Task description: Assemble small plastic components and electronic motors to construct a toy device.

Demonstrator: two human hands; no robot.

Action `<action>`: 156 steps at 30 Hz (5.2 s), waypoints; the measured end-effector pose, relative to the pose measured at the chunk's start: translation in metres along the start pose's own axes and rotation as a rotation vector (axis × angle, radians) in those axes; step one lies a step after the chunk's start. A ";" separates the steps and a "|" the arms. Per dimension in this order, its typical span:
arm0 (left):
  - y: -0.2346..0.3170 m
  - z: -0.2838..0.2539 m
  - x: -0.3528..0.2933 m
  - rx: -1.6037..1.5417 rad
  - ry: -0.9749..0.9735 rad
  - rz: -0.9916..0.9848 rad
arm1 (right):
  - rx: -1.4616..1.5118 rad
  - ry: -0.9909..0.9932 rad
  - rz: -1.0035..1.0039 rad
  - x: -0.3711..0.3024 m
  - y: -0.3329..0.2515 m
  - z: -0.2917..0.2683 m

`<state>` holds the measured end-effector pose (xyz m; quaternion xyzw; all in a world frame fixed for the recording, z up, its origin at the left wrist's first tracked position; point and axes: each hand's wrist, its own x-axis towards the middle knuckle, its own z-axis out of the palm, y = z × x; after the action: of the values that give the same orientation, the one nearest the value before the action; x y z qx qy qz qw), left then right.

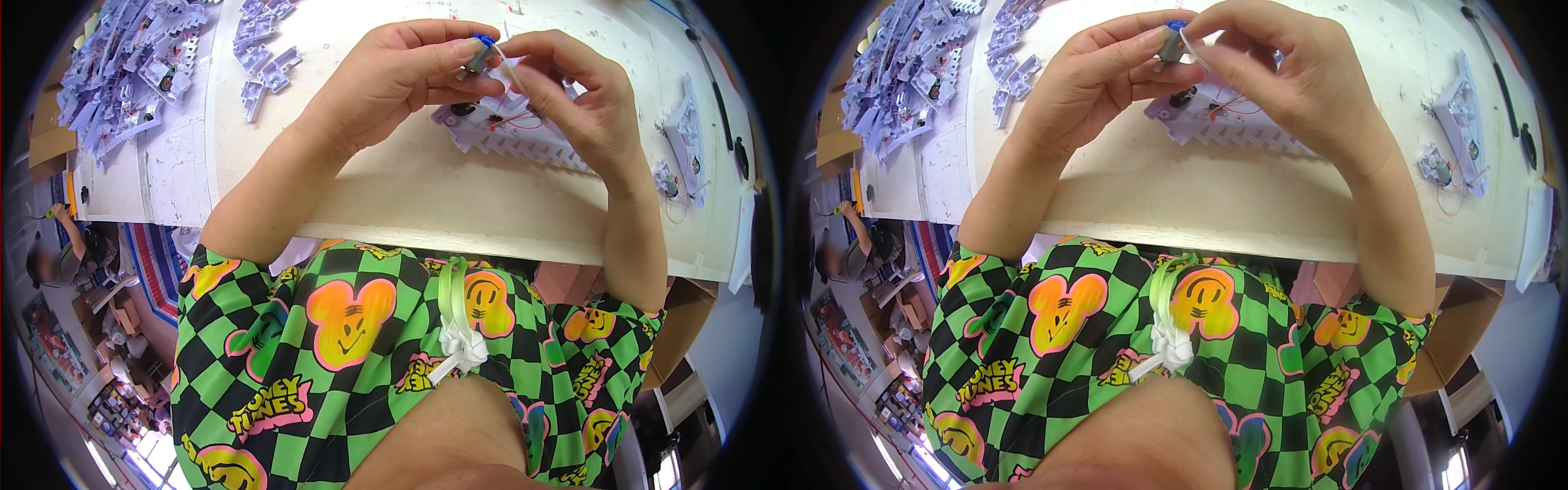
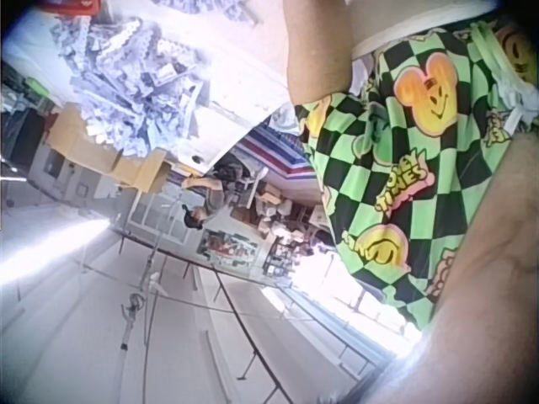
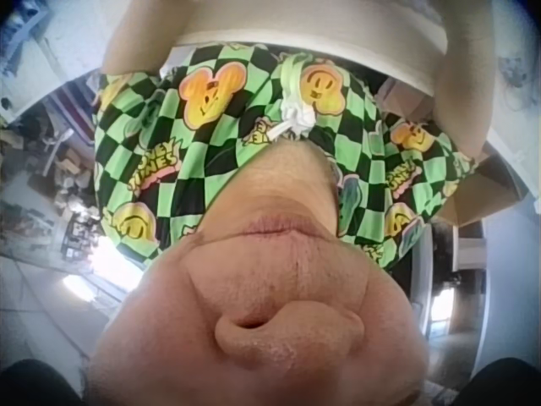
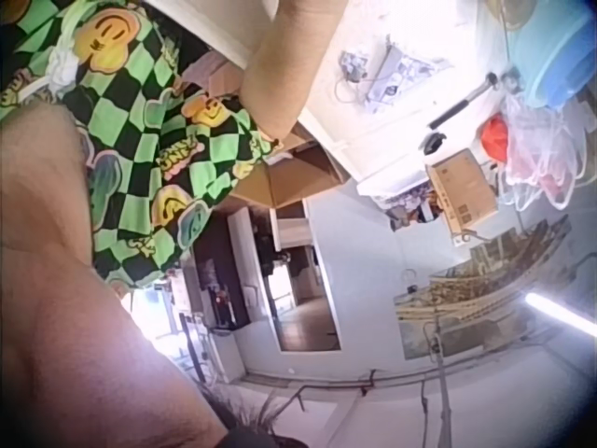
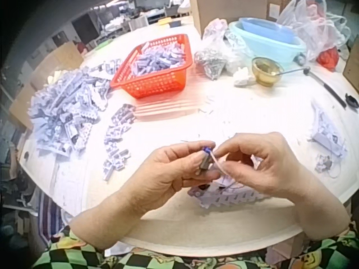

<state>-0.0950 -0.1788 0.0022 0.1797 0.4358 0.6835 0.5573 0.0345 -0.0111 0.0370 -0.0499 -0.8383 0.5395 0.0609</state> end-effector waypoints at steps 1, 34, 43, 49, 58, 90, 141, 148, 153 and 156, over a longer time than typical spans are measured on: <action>0.000 0.000 0.000 -0.001 0.000 0.001 | -0.071 -0.016 -0.023 0.000 -0.002 0.000; 0.002 0.002 -0.003 -0.064 -0.167 0.063 | -0.457 0.205 -0.468 0.003 0.001 0.004; 0.010 0.010 -0.011 0.215 -0.088 0.062 | -0.246 0.170 -0.280 0.001 0.003 0.004; 0.010 0.010 -0.011 0.185 -0.122 0.006 | 0.173 0.047 0.062 0.002 0.009 -0.001; 0.012 0.008 -0.010 0.060 -0.106 -0.019 | 0.293 0.007 0.120 0.006 0.010 -0.005; 0.014 0.006 -0.010 0.418 -0.082 -0.004 | -0.473 0.090 -0.455 0.005 -0.012 -0.004; -0.026 -0.010 -0.033 1.683 0.175 0.526 | -0.817 0.171 -0.368 -0.016 0.026 0.029; -0.027 -0.010 -0.032 1.653 0.193 0.550 | -0.811 0.164 -0.345 -0.013 0.027 0.037; -0.025 -0.005 -0.032 1.720 0.195 0.549 | -0.878 0.178 -0.365 -0.016 0.030 0.037; -0.033 -0.011 -0.031 1.705 0.170 0.762 | -0.891 0.149 -0.361 -0.016 0.031 0.035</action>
<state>-0.0731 -0.2118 -0.0221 0.6077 0.7407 0.2807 -0.0575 0.0458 -0.0320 -0.0060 0.0363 -0.9763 0.1040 0.1862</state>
